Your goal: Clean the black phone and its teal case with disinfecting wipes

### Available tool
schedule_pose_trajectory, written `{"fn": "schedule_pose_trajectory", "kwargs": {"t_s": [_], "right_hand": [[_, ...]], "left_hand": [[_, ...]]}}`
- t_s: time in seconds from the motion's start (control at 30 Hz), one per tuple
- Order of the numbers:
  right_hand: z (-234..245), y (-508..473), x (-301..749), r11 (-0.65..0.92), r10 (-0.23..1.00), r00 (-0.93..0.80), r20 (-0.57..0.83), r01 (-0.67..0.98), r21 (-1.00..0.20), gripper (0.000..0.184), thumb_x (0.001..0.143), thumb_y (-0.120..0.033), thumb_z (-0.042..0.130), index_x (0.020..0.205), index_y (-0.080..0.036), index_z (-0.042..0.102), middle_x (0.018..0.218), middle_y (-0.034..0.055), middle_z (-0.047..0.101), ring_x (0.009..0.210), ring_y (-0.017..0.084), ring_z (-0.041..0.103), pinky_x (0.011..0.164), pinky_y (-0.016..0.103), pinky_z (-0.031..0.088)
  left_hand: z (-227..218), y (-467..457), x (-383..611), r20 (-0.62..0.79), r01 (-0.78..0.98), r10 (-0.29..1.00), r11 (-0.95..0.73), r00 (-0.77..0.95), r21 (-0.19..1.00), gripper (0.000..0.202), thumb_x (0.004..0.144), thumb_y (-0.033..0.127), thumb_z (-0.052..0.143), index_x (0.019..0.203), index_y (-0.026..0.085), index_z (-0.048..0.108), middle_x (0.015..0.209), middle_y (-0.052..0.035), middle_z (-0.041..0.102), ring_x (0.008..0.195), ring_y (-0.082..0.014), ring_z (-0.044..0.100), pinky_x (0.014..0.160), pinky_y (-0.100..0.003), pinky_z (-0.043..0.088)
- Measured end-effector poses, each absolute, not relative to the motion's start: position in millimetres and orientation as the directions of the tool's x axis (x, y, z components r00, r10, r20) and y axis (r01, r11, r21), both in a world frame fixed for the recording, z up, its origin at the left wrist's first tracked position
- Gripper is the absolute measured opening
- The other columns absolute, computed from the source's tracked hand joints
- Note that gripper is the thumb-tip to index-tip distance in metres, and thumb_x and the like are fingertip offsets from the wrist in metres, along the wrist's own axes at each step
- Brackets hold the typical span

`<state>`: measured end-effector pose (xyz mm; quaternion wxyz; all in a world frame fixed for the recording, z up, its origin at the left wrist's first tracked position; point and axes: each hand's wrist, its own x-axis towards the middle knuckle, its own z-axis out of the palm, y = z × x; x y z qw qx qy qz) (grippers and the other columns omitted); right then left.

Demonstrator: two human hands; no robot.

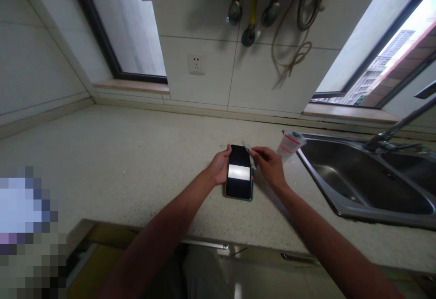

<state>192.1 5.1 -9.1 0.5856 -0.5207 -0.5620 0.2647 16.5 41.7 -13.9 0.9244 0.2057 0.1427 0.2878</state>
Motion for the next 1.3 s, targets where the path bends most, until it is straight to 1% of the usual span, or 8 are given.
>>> {"fn": "schedule_pose_trajectory", "kwargs": {"t_s": [0.23,0.53,0.63,0.77,0.87,0.97,1.17,1.3], "right_hand": [[-7.8,6.1,194.5,0.343,0.895,0.192,0.404,0.284,-0.895,0.036,0.079,-0.048,0.073,0.099,-0.018,0.075,0.094,0.0085,0.076,0.076,0.019,0.067,0.068,0.033,0.054],[-8.6,1.9,192.5,0.415,0.893,0.033,0.448,0.319,-0.852,0.032,0.083,-0.047,0.068,0.103,-0.023,0.077,0.103,0.0079,0.073,0.086,0.021,0.066,0.056,0.028,0.054],[-8.1,0.9,191.9,0.392,0.913,-0.011,0.408,0.305,-0.868,0.032,0.083,-0.046,0.069,0.104,-0.023,0.077,0.097,0.0061,0.073,0.076,0.018,0.065,0.054,0.027,0.052],[-7.5,1.6,192.3,0.265,0.964,-0.030,0.265,0.231,-0.936,0.040,0.080,-0.050,0.071,0.109,-0.022,0.076,0.082,0.0024,0.072,0.054,0.012,0.055,0.041,0.022,0.040],[-6.2,2.8,193.2,0.244,0.969,-0.011,0.246,0.160,-0.956,0.041,0.075,-0.049,0.075,0.104,-0.020,0.077,0.079,0.0019,0.072,0.058,0.013,0.057,0.047,0.023,0.044],[-6.3,4.7,194.7,0.242,0.968,0.048,0.245,0.061,-0.968,0.041,0.072,-0.049,0.079,0.100,-0.020,0.077,0.084,0.0034,0.074,0.067,0.015,0.062,0.056,0.026,0.050],[-11.5,13.1,205.4,0.290,0.947,0.186,0.261,-0.147,-0.946,0.039,0.074,-0.048,0.079,0.103,-0.023,0.073,0.089,0.0043,0.074,0.073,0.018,0.064,0.066,0.032,0.055],[-14.5,19.7,214.9,0.372,0.920,0.212,0.330,-0.203,-0.906,0.030,0.077,-0.047,0.077,0.096,-0.024,0.071,0.087,0.0024,0.071,0.074,0.018,0.065,0.074,0.034,0.056]], "left_hand": [[-6.8,34.3,16.5,-0.187,-0.394,0.556,0.752,0.810,0.529,0.063,0.097,0.060,0.034,0.130,0.010,0.054,0.105,-0.0211,0.071,0.099,-0.0360,0.070,0.090,-0.057,0.050],[-7.8,33.3,16.6,-0.123,-0.367,0.508,0.749,0.852,0.551,0.064,0.096,0.063,0.031,0.126,0.012,0.057,0.100,-0.0185,0.072,0.091,-0.0330,0.071,0.084,-0.054,0.053],[-5.3,29.3,16.8,-0.097,-0.344,0.477,0.746,0.873,0.571,0.071,0.093,0.071,0.026,0.124,0.015,0.058,0.100,-0.0174,0.071,0.090,-0.0318,0.071,0.081,-0.052,0.054],[-3.8,25.5,16.1,-0.078,-0.283,0.403,0.754,0.912,0.593,0.078,0.088,0.078,0.023,0.124,0.019,0.056,0.099,-0.0158,0.071,0.085,-0.0313,0.071,0.076,-0.052,0.055],[-4.9,25.0,16.4,-0.055,-0.287,0.397,0.745,0.916,0.602,0.077,0.086,0.079,0.024,0.126,0.021,0.055,0.100,-0.0146,0.071,0.084,-0.0311,0.072,0.075,-0.053,0.056],[-5.1,25.7,18.4,-0.079,-0.278,0.410,0.736,0.909,0.617,0.077,0.089,0.077,0.024,0.124,0.017,0.057,0.096,-0.0158,0.072,0.079,-0.0298,0.073,0.069,-0.047,0.058],[-0.6,26.4,21.2,-0.170,-0.242,0.399,0.788,0.901,0.567,0.064,0.099,0.058,0.029,0.118,0.006,0.062,0.091,-0.0199,0.074,0.078,-0.0272,0.073,0.057,-0.032,0.057],[-3.5,28.5,21.1,-0.226,-0.144,0.297,0.844,0.928,0.517,0.065,0.098,0.061,0.033,0.111,0.006,0.066,0.082,-0.0192,0.072,0.053,-0.0201,0.067,0.036,-0.022,0.044]]}}
